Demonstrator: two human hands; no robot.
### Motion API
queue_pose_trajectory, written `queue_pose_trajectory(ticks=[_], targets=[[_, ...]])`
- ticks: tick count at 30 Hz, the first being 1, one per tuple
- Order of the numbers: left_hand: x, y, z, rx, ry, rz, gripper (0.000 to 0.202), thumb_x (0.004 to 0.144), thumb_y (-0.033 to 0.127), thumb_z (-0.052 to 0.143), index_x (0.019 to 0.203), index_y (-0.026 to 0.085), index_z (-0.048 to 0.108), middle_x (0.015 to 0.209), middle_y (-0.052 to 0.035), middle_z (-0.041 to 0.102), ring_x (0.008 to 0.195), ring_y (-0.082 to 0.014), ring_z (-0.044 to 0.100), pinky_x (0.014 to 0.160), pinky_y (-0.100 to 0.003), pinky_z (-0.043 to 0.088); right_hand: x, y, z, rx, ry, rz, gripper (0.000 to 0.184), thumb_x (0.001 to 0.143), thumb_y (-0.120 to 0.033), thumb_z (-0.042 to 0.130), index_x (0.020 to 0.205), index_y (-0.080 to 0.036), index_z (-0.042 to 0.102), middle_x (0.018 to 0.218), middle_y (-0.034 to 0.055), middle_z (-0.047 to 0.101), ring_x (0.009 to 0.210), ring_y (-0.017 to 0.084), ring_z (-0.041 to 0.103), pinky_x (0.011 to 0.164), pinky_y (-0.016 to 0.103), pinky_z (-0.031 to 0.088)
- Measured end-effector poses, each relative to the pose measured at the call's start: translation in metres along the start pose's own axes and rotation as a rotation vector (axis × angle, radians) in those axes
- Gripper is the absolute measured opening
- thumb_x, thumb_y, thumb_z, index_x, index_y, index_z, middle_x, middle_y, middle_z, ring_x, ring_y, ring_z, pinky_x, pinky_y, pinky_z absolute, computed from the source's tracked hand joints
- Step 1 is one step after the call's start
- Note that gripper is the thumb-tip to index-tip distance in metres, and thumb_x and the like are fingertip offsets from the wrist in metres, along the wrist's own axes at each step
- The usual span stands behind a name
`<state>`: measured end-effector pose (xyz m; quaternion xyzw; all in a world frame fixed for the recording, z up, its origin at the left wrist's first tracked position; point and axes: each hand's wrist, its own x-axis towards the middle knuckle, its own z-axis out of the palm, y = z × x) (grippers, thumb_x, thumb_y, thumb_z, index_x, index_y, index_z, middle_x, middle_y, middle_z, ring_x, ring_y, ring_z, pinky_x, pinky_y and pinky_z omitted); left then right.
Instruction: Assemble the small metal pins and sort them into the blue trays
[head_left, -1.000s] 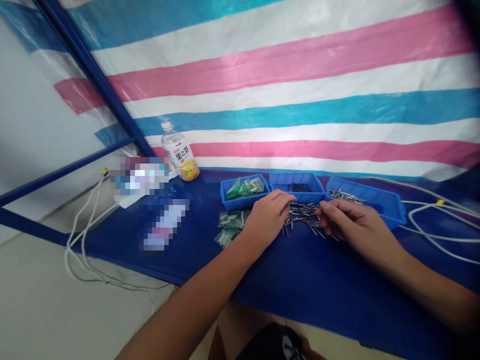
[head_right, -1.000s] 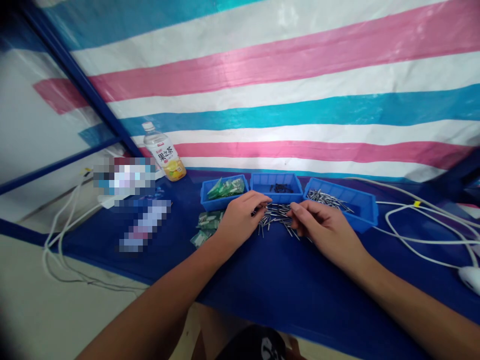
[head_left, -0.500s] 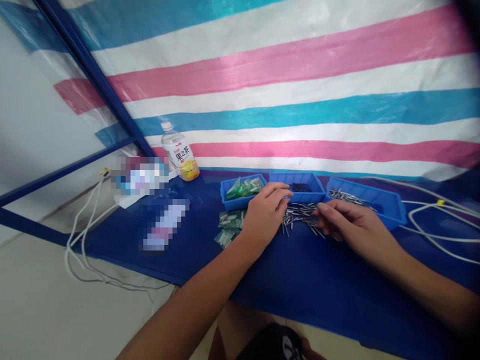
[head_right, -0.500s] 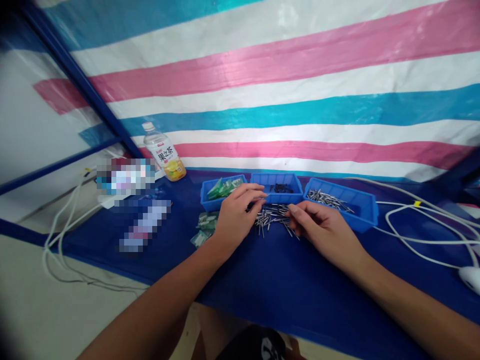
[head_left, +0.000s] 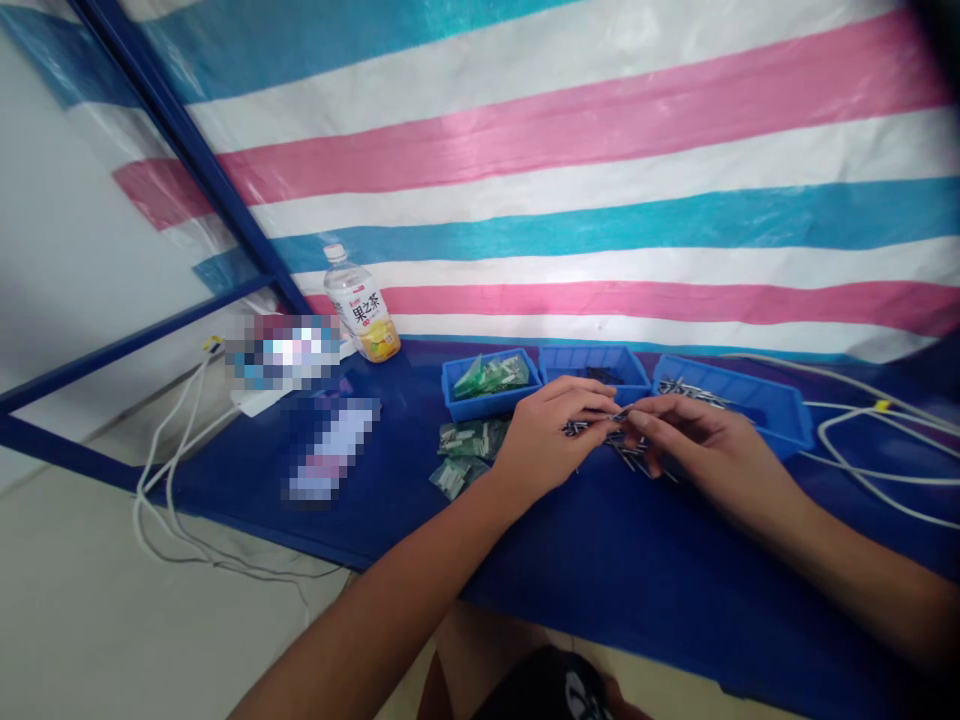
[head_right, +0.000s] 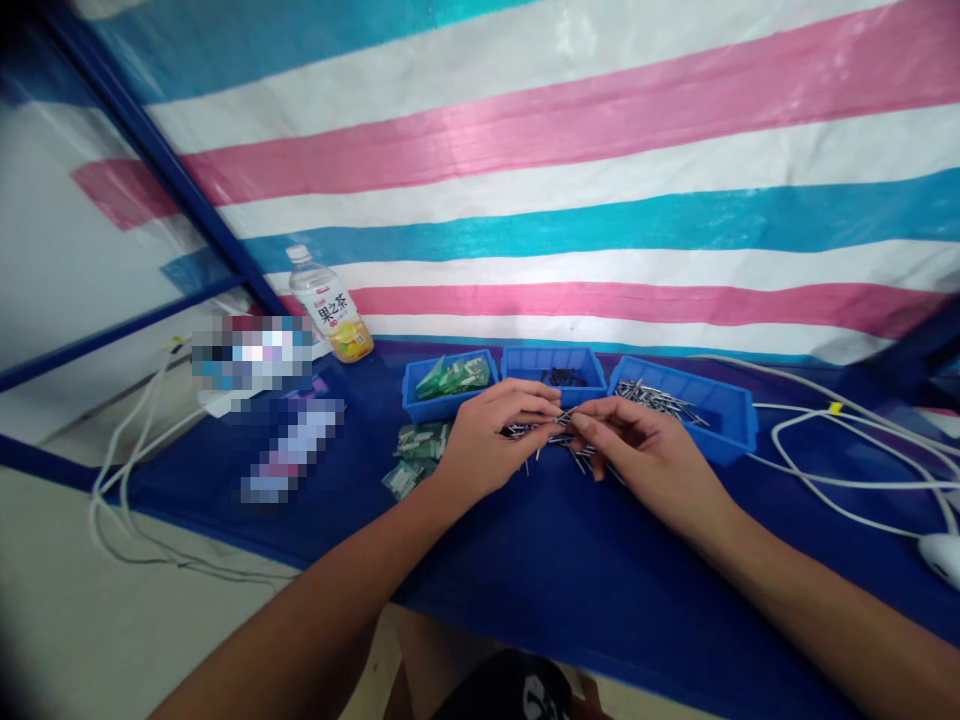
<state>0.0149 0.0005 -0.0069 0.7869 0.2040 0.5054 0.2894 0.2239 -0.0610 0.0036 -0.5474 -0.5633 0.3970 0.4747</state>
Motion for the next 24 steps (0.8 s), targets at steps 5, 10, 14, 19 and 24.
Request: queue_pose_trajectory(ticks=[5,10,14,19,24], targets=[[-0.003,-0.004,0.003,-0.031,-0.103,0.012,0.021,0.097,0.008,0.068,0.114,0.018,0.074,0.125,-0.009,0.076,0.109,-0.0167,0.078,0.098,-0.033,0.069,0.001,0.001,-0.001,-0.038,-0.014,-0.05,0.043,0.089,-0.063,0.081,0.104,-0.023,0.078,0.082,0.0027,0.075,0.06,0.015,0.061,0.059,0.029,0.05],[0.0,-0.002,0.001,0.032,-0.048,0.022,0.024,0.096,0.008,0.069,0.118,0.017,0.074,0.117,-0.008,0.078,0.098,-0.0146,0.08,0.097,-0.029,0.067,0.002,0.001,-0.001,-0.08,-0.006,-0.068,0.042,0.089,-0.063,0.08,0.102,-0.023,0.079,0.076,0.0014,0.072,0.06,0.015,0.06,0.058,0.029,0.049],[0.001,0.002,-0.001,0.071,-0.015,-0.017,0.021,0.098,0.015,0.071,0.119,0.018,0.073,0.117,-0.0083,0.078,0.092,-0.0153,0.081,0.092,-0.029,0.066,0.001,0.004,0.0,-0.151,-0.037,-0.092,0.04,0.091,-0.062,0.078,0.101,-0.023,0.079,0.086,0.0038,0.076,0.069,0.018,0.064,0.062,0.03,0.052],[0.0,0.004,0.0,0.051,-0.037,-0.003,0.023,0.097,0.016,0.073,0.12,0.019,0.073,0.119,-0.0084,0.077,0.094,-0.0167,0.081,0.095,-0.031,0.066,0.0,0.017,-0.002,-0.285,-0.028,-0.177,0.028,0.096,-0.051,0.074,0.104,-0.025,0.074,0.095,0.006,0.077,0.082,0.023,0.07,0.069,0.035,0.055],[-0.002,0.001,0.002,0.013,-0.022,-0.018,0.023,0.095,0.018,0.078,0.118,0.019,0.074,0.118,-0.0089,0.077,0.09,-0.0172,0.082,0.095,-0.033,0.067,-0.001,0.02,-0.002,-0.363,0.0,-0.233,0.015,0.095,-0.039,0.073,0.103,-0.026,0.071,0.096,0.0042,0.076,0.082,0.023,0.071,0.071,0.036,0.055]])
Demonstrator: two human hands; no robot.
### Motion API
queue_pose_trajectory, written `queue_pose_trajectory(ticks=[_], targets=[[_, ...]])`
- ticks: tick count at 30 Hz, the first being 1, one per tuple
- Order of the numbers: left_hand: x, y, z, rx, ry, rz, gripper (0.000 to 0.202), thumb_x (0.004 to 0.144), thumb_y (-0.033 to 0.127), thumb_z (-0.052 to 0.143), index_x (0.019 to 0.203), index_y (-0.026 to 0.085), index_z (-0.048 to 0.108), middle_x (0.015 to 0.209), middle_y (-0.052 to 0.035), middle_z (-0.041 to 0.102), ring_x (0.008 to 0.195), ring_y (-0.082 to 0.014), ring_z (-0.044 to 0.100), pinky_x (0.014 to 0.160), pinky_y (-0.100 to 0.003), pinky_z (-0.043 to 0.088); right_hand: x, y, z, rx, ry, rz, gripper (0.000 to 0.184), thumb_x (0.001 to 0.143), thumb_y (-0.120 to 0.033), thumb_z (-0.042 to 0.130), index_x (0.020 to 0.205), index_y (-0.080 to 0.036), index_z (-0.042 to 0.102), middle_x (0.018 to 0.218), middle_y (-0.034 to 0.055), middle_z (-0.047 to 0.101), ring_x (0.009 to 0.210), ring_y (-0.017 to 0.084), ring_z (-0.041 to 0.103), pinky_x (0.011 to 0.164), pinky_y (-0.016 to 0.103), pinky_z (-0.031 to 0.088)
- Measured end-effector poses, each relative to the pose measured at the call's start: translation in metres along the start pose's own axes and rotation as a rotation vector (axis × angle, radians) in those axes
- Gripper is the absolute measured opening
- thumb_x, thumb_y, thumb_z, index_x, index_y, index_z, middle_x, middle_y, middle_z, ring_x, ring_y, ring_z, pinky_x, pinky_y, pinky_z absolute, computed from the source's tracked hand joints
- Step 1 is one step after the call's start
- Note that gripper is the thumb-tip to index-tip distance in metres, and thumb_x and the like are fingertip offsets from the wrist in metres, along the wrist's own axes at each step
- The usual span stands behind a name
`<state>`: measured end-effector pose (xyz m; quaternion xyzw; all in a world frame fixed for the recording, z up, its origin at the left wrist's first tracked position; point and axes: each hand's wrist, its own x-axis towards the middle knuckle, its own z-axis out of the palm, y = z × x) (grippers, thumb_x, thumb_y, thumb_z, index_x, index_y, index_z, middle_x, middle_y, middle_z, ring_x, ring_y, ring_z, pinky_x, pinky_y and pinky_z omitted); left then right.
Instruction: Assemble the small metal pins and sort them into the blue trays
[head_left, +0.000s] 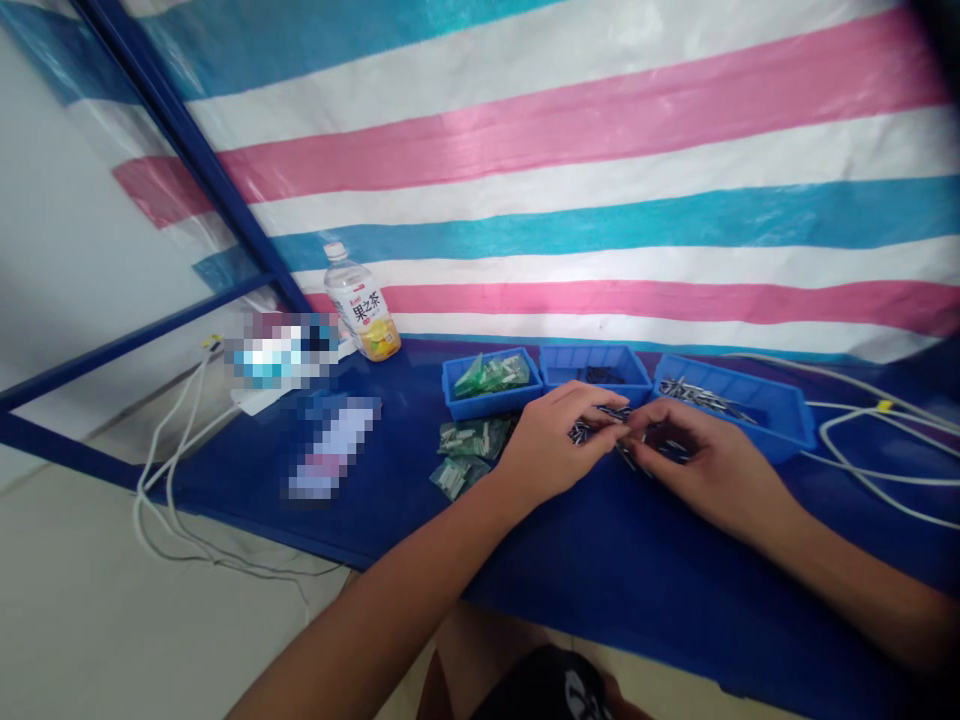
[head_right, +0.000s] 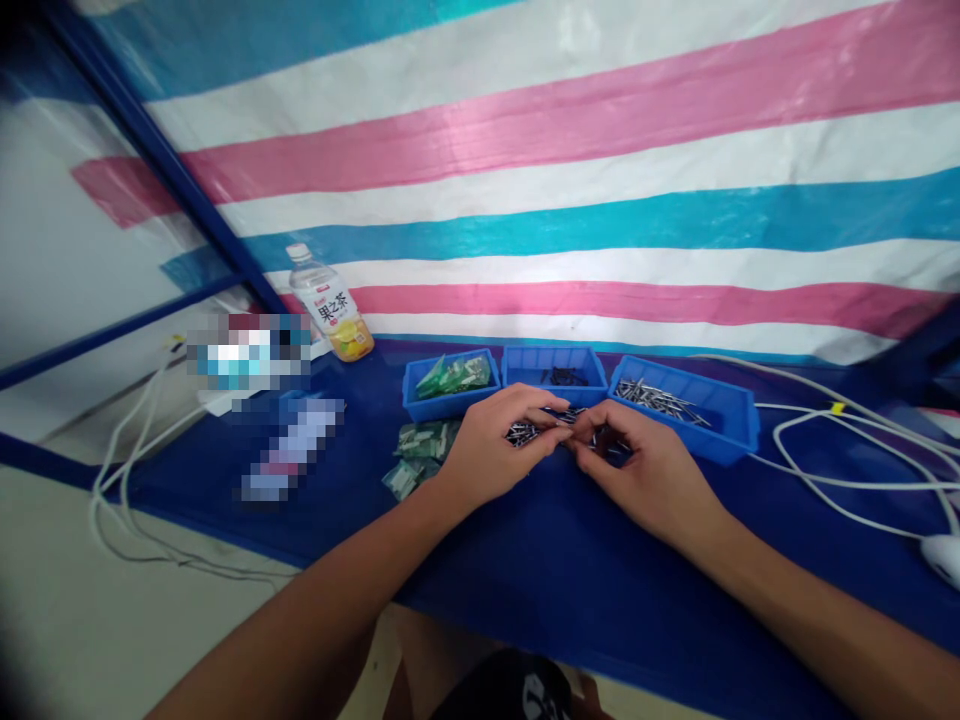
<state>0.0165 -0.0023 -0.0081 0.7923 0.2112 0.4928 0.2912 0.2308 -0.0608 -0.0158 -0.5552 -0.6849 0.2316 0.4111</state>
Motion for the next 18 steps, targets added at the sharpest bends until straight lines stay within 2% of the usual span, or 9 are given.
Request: queue_pose_trajectory(ticks=[6,9,13,15,18], targets=[[-0.0003,-0.0007,0.0036,-0.157,-0.009,-0.117,0.029,0.093,0.021,0.08,0.12,0.016,0.073,0.12,-0.0112,0.077,0.095,-0.0195,0.083,0.088,-0.029,0.069,-0.0015,-0.0039,0.0034,0.05,0.008,-0.012,0.016,0.095,-0.035,0.074,0.105,-0.027,0.065,0.098,0.004,0.073,0.084,0.023,0.07,0.075,0.037,0.057],[0.0013,0.0026,0.0012,-0.115,0.002,-0.133,0.034,0.092,0.027,0.082,0.124,0.016,0.073,0.121,-0.012,0.078,0.1,-0.0211,0.081,0.087,-0.029,0.068,-0.0011,-0.0052,0.0036,0.165,0.025,-0.017,0.024,0.096,-0.033,0.073,0.114,-0.029,0.059,0.096,0.0024,0.069,0.086,0.023,0.07,0.079,0.037,0.059],[0.0014,0.0073,-0.0031,0.029,-0.083,-0.214,0.035,0.1,0.038,0.073,0.129,0.019,0.074,0.098,-0.0067,0.084,0.08,-0.0185,0.079,0.075,-0.028,0.064,-0.0003,-0.0059,0.0008,0.185,0.041,-0.007,0.038,0.097,-0.034,0.071,0.133,-0.032,0.057,0.1,0.0028,0.068,0.092,0.024,0.07,0.081,0.037,0.06],[0.0001,0.0079,-0.0036,0.047,-0.134,-0.242,0.036,0.104,0.039,0.066,0.132,0.019,0.074,0.087,-0.0045,0.084,0.07,-0.0174,0.078,0.072,-0.028,0.063,-0.0003,-0.0059,-0.0006,0.117,0.051,0.008,0.03,0.097,-0.034,0.07,0.126,-0.031,0.062,0.099,0.0031,0.068,0.09,0.024,0.069,0.079,0.037,0.059],[-0.0021,0.0069,-0.0026,0.039,-0.174,-0.252,0.037,0.106,0.037,0.061,0.136,0.017,0.073,0.084,-0.0042,0.084,0.066,-0.0169,0.078,0.072,-0.027,0.063,-0.0006,-0.0055,-0.0018,0.039,0.058,0.048,0.015,0.098,-0.039,0.07,0.108,-0.029,0.065,0.097,0.0037,0.072,0.085,0.023,0.07,0.073,0.036,0.057]])
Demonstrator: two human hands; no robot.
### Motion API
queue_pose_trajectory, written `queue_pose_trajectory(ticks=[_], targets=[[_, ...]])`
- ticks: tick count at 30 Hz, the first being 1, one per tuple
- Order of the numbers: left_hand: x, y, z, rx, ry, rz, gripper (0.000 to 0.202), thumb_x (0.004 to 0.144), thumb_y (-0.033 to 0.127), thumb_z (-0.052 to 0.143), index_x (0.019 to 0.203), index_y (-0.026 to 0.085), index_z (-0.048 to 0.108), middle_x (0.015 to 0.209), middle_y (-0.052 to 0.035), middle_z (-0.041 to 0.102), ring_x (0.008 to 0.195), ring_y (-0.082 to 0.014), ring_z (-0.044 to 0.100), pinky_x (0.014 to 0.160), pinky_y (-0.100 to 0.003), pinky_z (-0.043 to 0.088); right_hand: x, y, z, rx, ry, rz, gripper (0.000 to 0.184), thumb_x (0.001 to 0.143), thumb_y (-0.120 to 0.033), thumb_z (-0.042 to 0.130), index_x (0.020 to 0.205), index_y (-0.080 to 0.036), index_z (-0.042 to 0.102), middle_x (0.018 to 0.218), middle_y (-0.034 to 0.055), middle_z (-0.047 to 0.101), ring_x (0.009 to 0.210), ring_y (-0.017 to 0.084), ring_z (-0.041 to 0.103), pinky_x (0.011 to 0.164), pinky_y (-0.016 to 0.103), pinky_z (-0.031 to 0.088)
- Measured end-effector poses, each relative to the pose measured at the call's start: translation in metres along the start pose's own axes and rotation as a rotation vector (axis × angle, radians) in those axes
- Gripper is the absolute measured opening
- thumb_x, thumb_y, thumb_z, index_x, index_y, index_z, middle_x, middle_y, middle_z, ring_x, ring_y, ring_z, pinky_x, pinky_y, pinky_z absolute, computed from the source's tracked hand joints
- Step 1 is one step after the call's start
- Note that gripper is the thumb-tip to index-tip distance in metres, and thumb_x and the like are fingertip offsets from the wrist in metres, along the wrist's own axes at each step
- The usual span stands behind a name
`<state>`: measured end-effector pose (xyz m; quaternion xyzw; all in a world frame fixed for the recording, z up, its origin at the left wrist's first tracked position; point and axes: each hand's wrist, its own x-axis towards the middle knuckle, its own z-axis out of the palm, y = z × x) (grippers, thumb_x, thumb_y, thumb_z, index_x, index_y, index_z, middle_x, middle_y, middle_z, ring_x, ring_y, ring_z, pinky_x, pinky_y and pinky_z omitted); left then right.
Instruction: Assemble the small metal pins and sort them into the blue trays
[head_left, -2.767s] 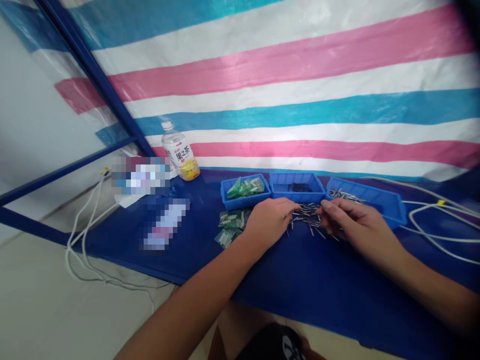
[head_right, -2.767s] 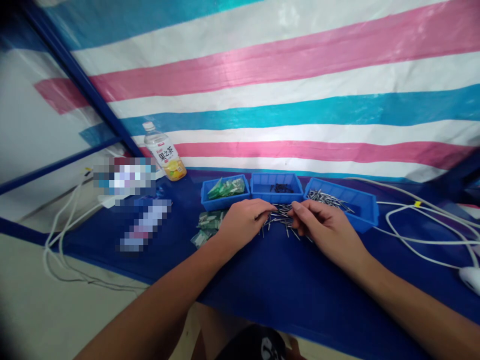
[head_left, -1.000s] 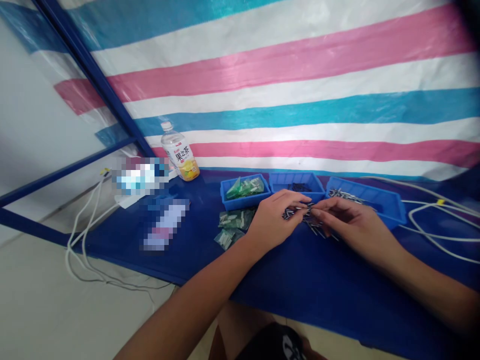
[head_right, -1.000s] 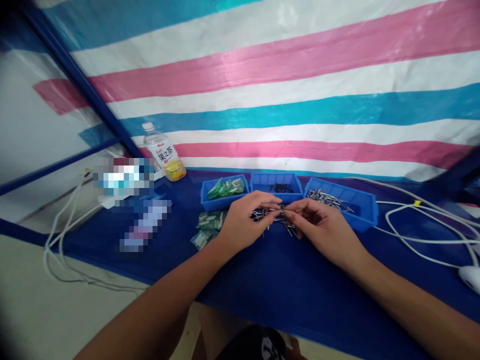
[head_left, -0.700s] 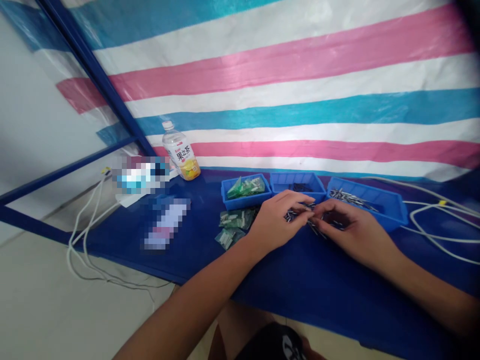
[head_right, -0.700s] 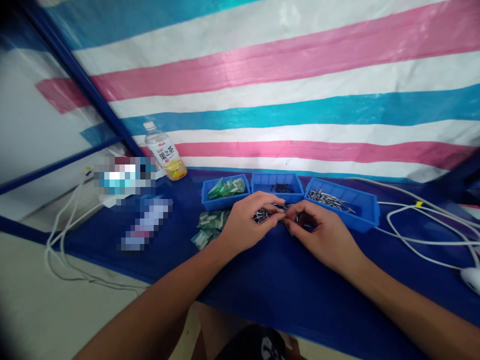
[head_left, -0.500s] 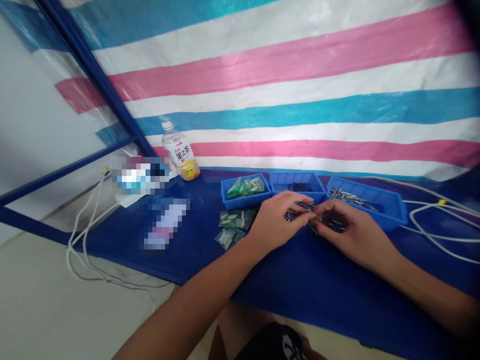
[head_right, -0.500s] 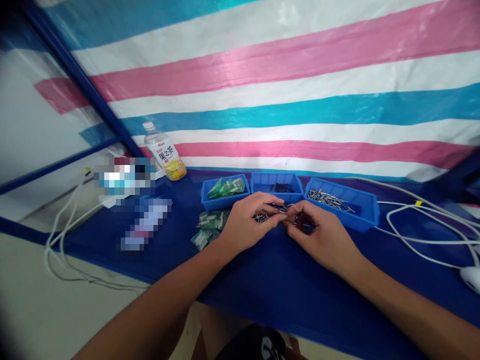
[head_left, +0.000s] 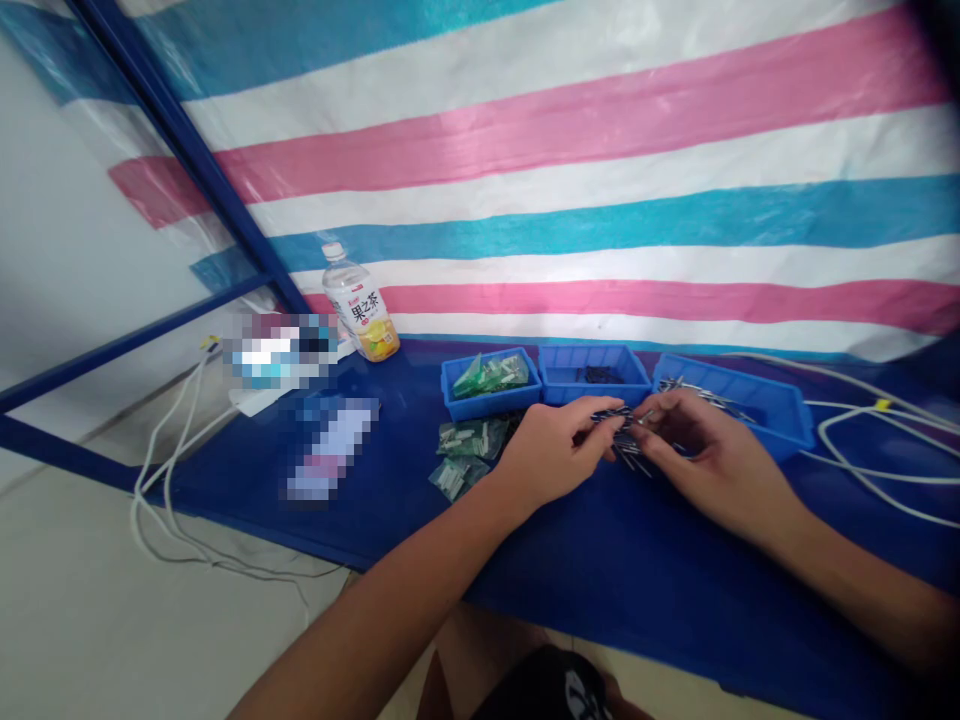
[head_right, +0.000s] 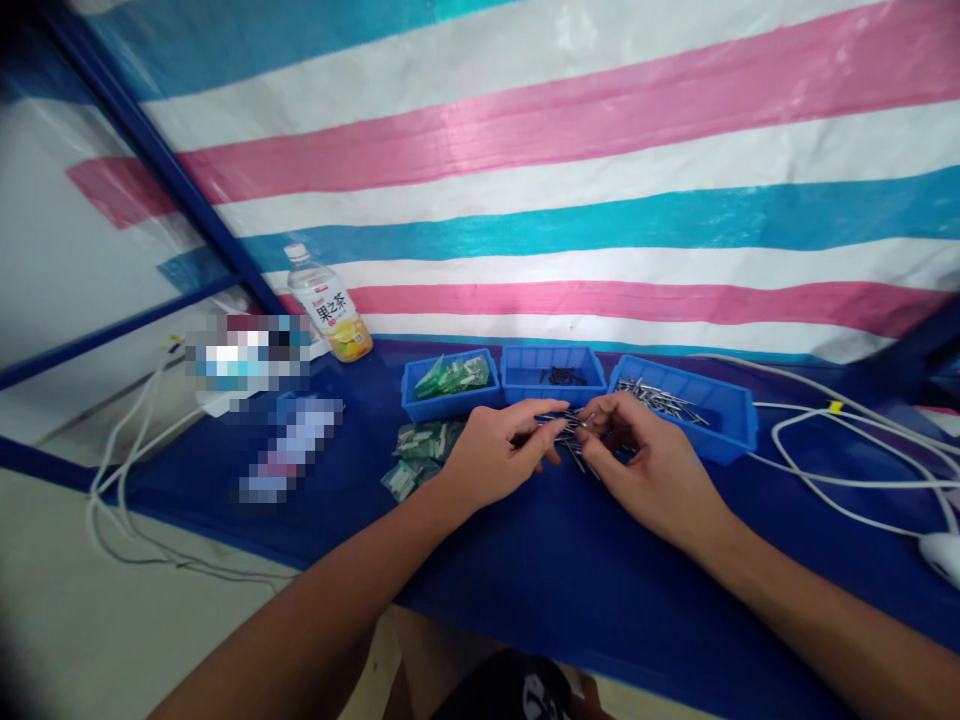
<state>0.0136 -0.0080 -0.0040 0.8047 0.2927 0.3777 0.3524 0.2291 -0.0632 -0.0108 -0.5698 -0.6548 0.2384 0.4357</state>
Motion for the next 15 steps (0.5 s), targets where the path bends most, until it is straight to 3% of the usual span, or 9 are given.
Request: queue_pose_trajectory(ticks=[5,10,15], targets=[[0.0,-0.0007,0.0012,0.022,-0.047,0.032,0.038,0.106,0.035,0.06,0.136,0.016,0.075,0.092,-0.0055,0.086,0.079,-0.0193,0.081,0.075,-0.027,0.063,0.0006,0.0009,-0.0017,-0.047,-0.01,0.014,0.022,0.097,-0.046,0.071,0.107,-0.027,0.071,0.101,0.006,0.078,0.086,0.025,0.074,0.069,0.036,0.058],[0.0019,0.0,0.001,0.005,0.006,0.07,0.034,0.102,0.038,0.069,0.127,0.018,0.081,0.12,-0.0061,0.084,0.101,-0.0233,0.082,0.092,-0.031,0.064,0.0016,-0.0015,-0.0017,-0.058,0.002,-0.012,0.018,0.094,-0.042,0.074,0.102,-0.026,0.073,0.098,0.0049,0.078,0.081,0.023,0.073,0.065,0.033,0.056],[0.0035,-0.0016,0.0007,-0.062,0.061,0.028,0.023,0.098,0.031,0.074,0.117,0.022,0.083,0.12,-0.0048,0.084,0.11,-0.0244,0.081,0.102,-0.034,0.064,0.001,-0.0019,0.0016,0.007,-0.033,-0.06,0.022,0.095,-0.044,0.076,0.106,-0.026,0.072,0.091,0.003,0.074,0.07,0.019,0.069,0.063,0.033,0.057]])
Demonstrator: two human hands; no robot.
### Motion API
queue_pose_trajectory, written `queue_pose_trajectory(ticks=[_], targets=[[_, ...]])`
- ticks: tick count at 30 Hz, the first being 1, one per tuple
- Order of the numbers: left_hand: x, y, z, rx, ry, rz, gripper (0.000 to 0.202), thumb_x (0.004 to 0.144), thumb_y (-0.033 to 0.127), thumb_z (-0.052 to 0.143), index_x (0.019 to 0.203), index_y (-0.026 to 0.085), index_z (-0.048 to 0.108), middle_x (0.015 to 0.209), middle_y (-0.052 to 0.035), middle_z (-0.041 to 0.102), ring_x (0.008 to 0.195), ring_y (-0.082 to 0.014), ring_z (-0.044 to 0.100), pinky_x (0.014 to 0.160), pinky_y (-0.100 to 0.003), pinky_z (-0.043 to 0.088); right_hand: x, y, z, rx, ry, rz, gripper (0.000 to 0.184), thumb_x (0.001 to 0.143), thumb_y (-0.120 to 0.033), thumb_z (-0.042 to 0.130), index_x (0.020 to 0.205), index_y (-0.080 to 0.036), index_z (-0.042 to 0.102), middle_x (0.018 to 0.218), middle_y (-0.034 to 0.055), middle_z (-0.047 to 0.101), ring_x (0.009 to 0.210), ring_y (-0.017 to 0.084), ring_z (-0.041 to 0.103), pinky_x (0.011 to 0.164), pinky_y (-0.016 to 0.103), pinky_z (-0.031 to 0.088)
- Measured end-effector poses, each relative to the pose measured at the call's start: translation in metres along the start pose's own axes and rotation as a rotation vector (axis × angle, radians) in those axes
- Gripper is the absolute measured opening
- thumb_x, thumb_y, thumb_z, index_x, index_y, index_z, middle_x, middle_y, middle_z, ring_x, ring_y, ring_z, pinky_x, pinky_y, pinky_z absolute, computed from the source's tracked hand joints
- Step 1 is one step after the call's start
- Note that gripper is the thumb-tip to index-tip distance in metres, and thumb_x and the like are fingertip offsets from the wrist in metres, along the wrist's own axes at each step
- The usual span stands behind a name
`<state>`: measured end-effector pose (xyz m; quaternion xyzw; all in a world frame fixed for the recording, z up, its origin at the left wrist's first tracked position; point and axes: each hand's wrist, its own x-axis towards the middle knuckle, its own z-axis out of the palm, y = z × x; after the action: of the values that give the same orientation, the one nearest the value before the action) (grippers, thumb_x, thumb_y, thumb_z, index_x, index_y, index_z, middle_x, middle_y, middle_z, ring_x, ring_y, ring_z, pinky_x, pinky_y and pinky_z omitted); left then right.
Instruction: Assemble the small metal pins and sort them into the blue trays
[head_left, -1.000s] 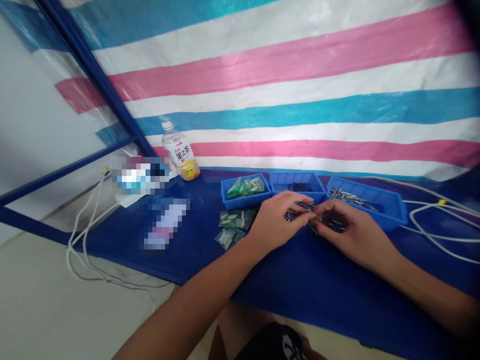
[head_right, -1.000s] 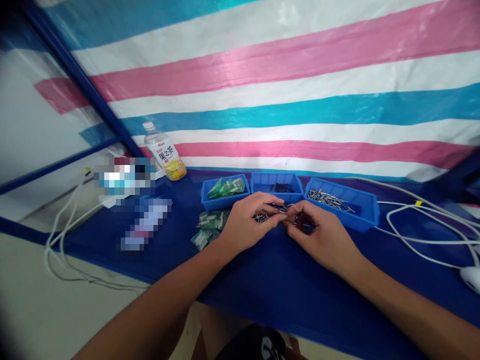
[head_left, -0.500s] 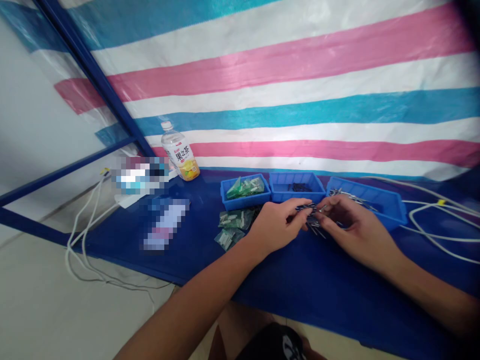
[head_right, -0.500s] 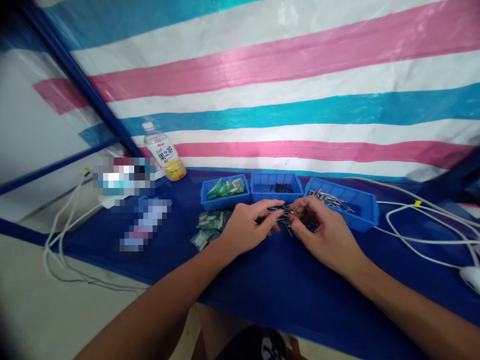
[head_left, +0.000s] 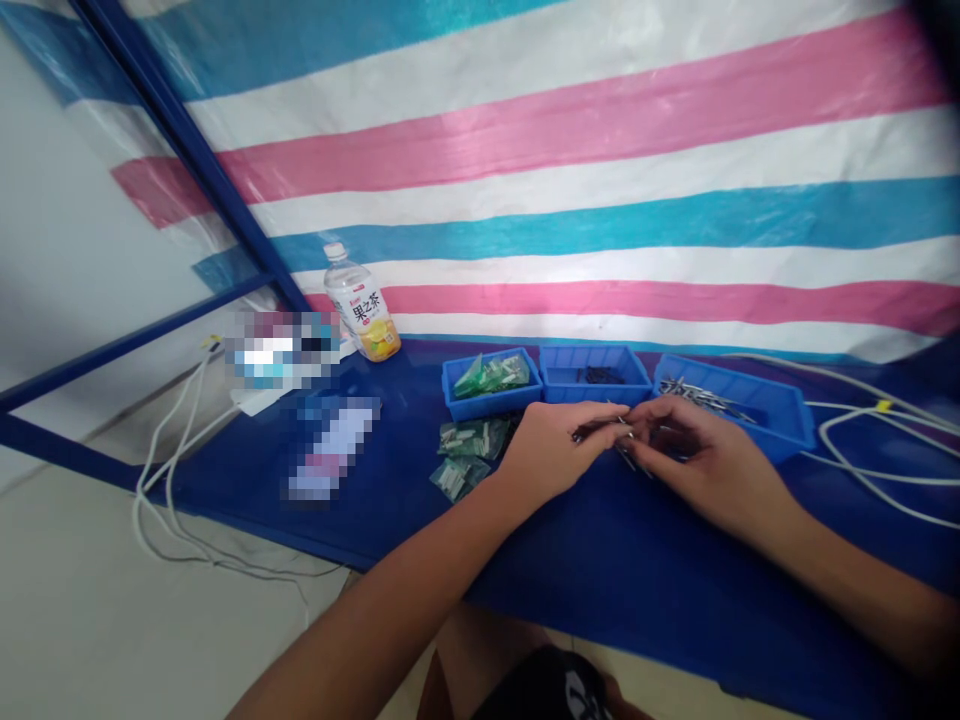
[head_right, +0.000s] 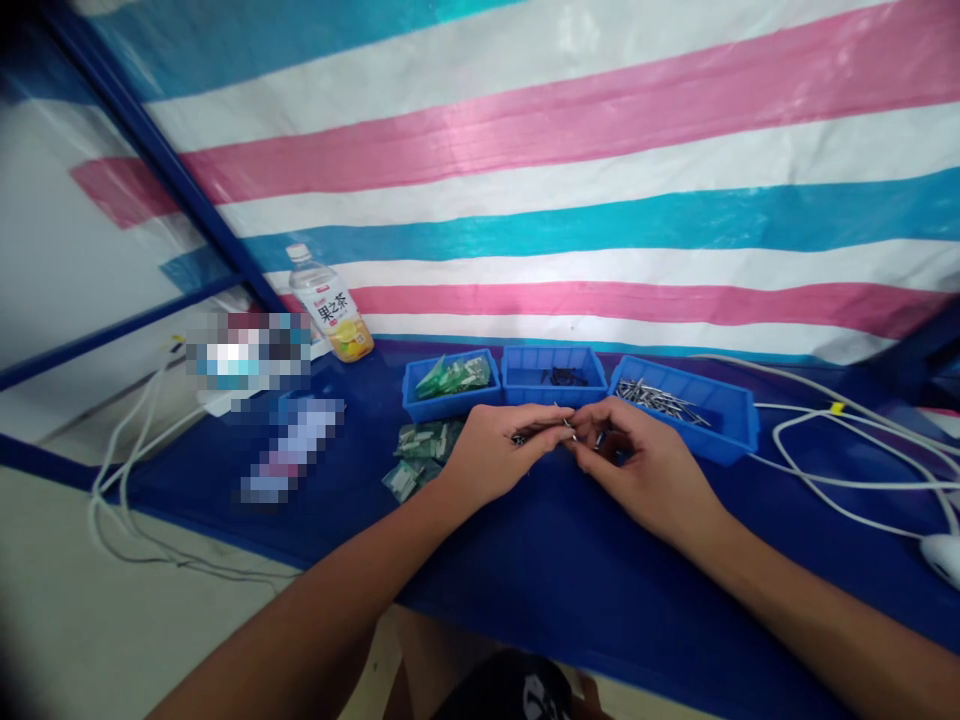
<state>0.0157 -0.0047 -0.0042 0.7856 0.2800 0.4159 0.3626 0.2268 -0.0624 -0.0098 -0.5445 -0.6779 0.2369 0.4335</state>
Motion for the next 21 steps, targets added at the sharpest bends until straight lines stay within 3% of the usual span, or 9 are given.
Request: queue_pose_trajectory(ticks=[6,9,12,16,21], targets=[[0.0012,-0.0008,0.0009,-0.136,0.078,-0.09,0.007,0.094,0.019,0.075,0.098,0.019,0.069,0.101,-0.0068,0.085,0.1,-0.023,0.083,0.094,-0.035,0.067,-0.001,0.0006,0.0018,0.017,-0.03,0.002,0.036,0.095,-0.052,0.077,0.119,-0.026,0.073,0.096,0.0055,0.075,0.074,0.021,0.071,0.063,0.035,0.058],[0.0016,-0.0008,0.0015,-0.221,0.12,-0.14,0.028,0.089,0.019,0.081,0.09,0.021,0.053,0.098,-0.0064,0.082,0.1,-0.0232,0.083,0.091,-0.036,0.067,-0.0017,-0.0018,0.002,0.09,-0.018,0.065,0.041,0.095,-0.056,0.077,0.123,-0.027,0.071,0.101,0.0071,0.076,0.082,0.024,0.074,0.066,0.035,0.06],[0.0018,-0.0001,0.0012,-0.274,0.117,-0.168,0.034,0.087,0.019,0.083,0.091,0.021,0.05,0.097,-0.0057,0.081,0.095,-0.0211,0.082,0.087,-0.035,0.067,-0.0019,-0.0029,0.0012,0.151,0.004,0.098,0.043,0.095,-0.057,0.077,0.126,-0.029,0.069,0.106,0.0073,0.076,0.091,0.026,0.074,0.073,0.037,0.063],[0.0028,0.0008,-0.0012,-0.173,0.092,-0.151,0.033,0.084,0.018,0.084,0.086,0.02,0.051,0.091,-0.0034,0.079,0.081,-0.0161,0.077,0.077,-0.029,0.062,-0.0003,-0.0013,-0.0005,0.136,0.04,0.095,0.041,0.095,-0.057,0.077,0.126,-0.032,0.07,0.113,0.0078,0.077,0.101,0.029,0.074,0.075,0.039,0.063],[0.0039,0.001,-0.0054,0.002,0.057,-0.108,0.032,0.083,0.025,0.087,0.076,0.019,0.056,0.088,-0.0027,0.078,0.071,-0.0129,0.065,0.067,-0.026,0.052,0.0021,-0.0008,-0.0012,0.175,0.058,0.126,0.036,0.091,-0.06,0.079,0.111,-0.03,0.076,0.117,0.0082,0.079,0.101,0.03,0.075,0.081,0.043,0.063]])
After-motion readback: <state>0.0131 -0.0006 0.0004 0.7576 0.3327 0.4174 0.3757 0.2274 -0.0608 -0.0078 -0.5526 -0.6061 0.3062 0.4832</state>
